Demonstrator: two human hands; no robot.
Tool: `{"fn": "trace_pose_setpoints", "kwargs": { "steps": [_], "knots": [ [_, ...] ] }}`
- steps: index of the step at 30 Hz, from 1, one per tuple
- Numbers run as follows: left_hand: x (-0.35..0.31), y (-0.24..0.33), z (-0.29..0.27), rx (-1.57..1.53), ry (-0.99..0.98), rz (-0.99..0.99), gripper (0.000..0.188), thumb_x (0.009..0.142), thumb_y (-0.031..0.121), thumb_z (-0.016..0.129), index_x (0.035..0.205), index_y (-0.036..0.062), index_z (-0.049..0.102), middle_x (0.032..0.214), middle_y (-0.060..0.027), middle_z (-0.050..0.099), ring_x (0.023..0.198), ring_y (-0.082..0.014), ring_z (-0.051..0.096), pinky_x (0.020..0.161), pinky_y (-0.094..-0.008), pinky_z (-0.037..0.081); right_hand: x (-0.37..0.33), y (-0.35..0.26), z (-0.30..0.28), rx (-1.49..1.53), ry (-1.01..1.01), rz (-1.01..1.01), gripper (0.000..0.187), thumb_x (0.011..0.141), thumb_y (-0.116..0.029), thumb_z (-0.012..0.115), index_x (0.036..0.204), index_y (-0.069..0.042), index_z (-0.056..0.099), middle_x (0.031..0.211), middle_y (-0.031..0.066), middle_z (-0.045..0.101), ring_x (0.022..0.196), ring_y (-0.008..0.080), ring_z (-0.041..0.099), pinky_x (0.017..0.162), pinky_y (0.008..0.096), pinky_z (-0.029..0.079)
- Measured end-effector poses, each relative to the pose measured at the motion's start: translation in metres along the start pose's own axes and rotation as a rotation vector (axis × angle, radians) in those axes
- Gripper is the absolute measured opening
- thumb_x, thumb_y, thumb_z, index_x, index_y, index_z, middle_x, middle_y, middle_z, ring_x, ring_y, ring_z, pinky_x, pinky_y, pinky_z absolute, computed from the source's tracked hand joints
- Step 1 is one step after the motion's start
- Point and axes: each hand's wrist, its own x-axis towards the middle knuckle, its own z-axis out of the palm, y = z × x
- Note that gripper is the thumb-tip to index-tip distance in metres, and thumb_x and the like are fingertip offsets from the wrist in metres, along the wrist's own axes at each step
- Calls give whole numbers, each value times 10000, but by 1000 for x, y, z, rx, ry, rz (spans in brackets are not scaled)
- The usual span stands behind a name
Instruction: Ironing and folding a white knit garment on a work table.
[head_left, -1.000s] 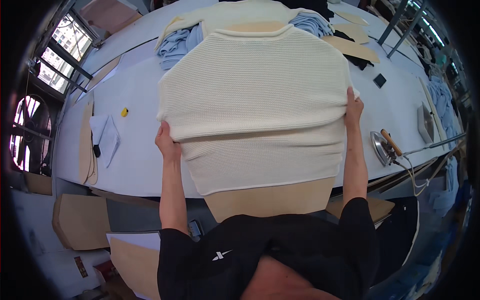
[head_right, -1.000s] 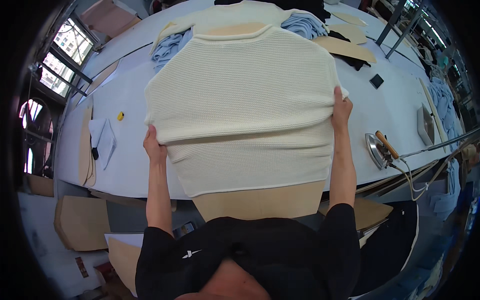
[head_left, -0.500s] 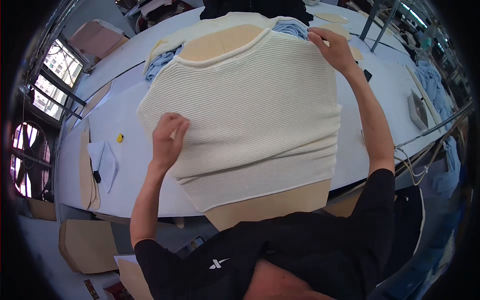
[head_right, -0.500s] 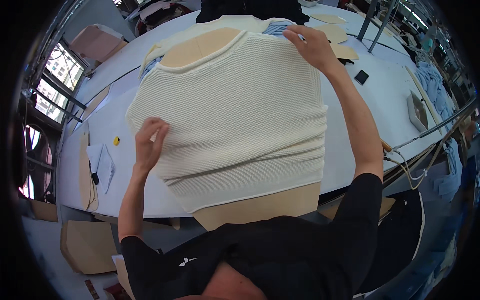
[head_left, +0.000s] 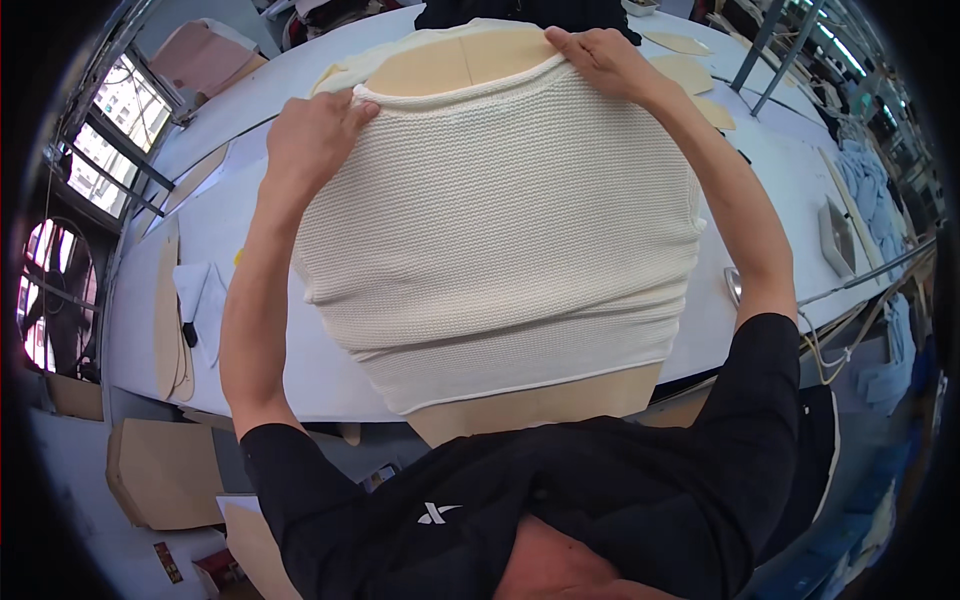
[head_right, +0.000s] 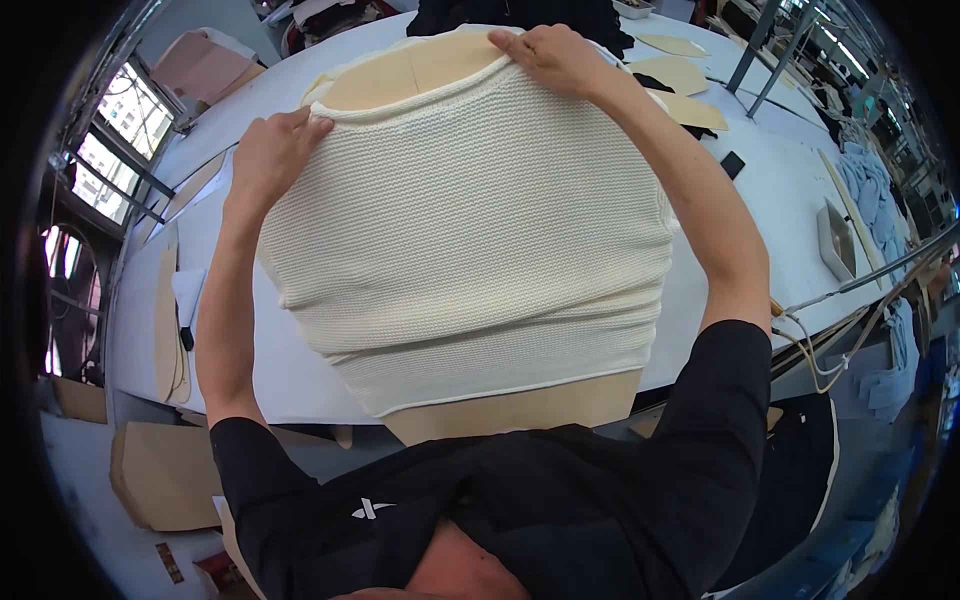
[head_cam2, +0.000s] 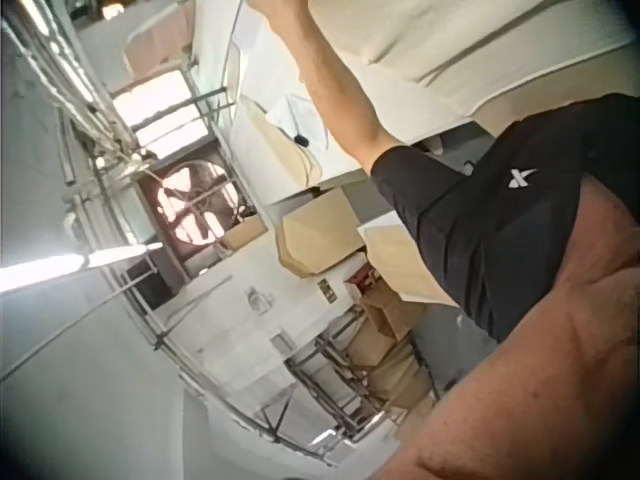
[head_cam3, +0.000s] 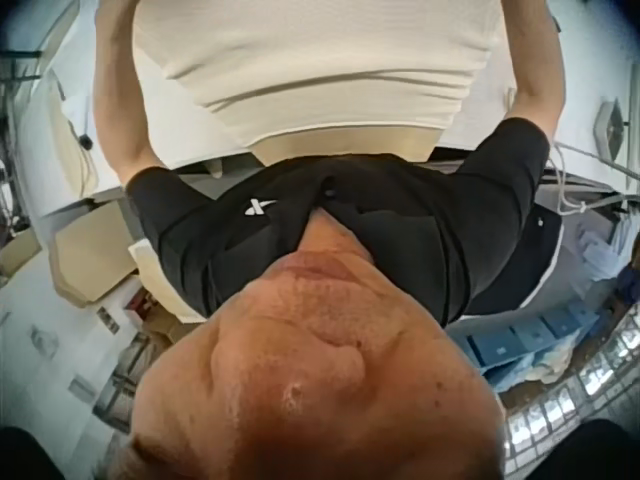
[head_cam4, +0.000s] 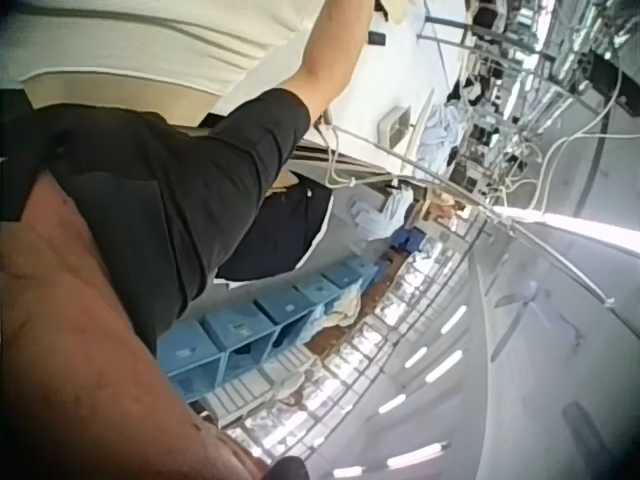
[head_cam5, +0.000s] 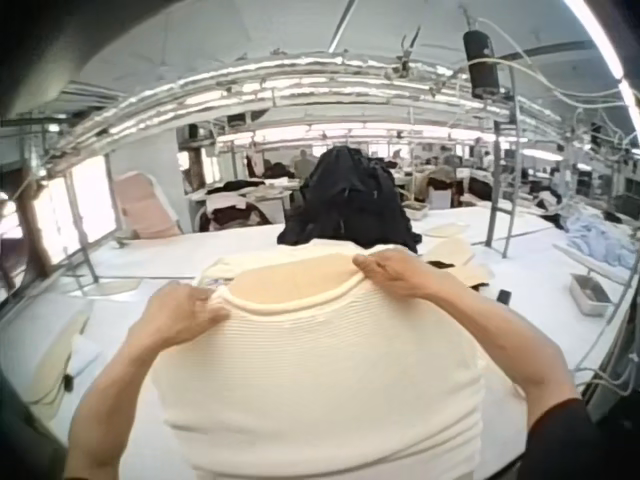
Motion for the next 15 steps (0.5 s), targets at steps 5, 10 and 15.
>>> {"fn": "trace_pose_setpoints", "kwargs": {
  "steps": [5, 10, 15],
  "knots": [
    [5, -109, 15, -615, -410, 69, 431, 897, 371, 733, 972, -53, 720, 805, -100, 734, 687, -184, 656, 616, -324, 517, -13, 25, -9, 5, 21, -159, 644, 1025, -629, 396, 1061, -83, 736, 891, 101, 742, 687, 236, 696, 628, 331, 570],
    [-52, -67, 35, 379, 241, 170, 359, 914, 328, 718, 988, -23, 733, 849, -99, 742, 716, -183, 668, 636, -297, 521, -8, 42, -9, -80, -103, 20, 639, 1020, -639, 392, 1066, -102, 736, 898, 76, 748, 699, 247, 705, 665, 347, 583],
    [-30, -54, 27, -730, 40, -169, 347, 933, 311, 698, 1057, -12, 720, 954, -137, 745, 845, -239, 681, 740, -347, 536, -12, -3, 0, 11, 79, -191, 563, 984, -583, 522, 1117, -64, 696, 960, 83, 748, 840, 229, 704, 777, 346, 571]
  ]
}}
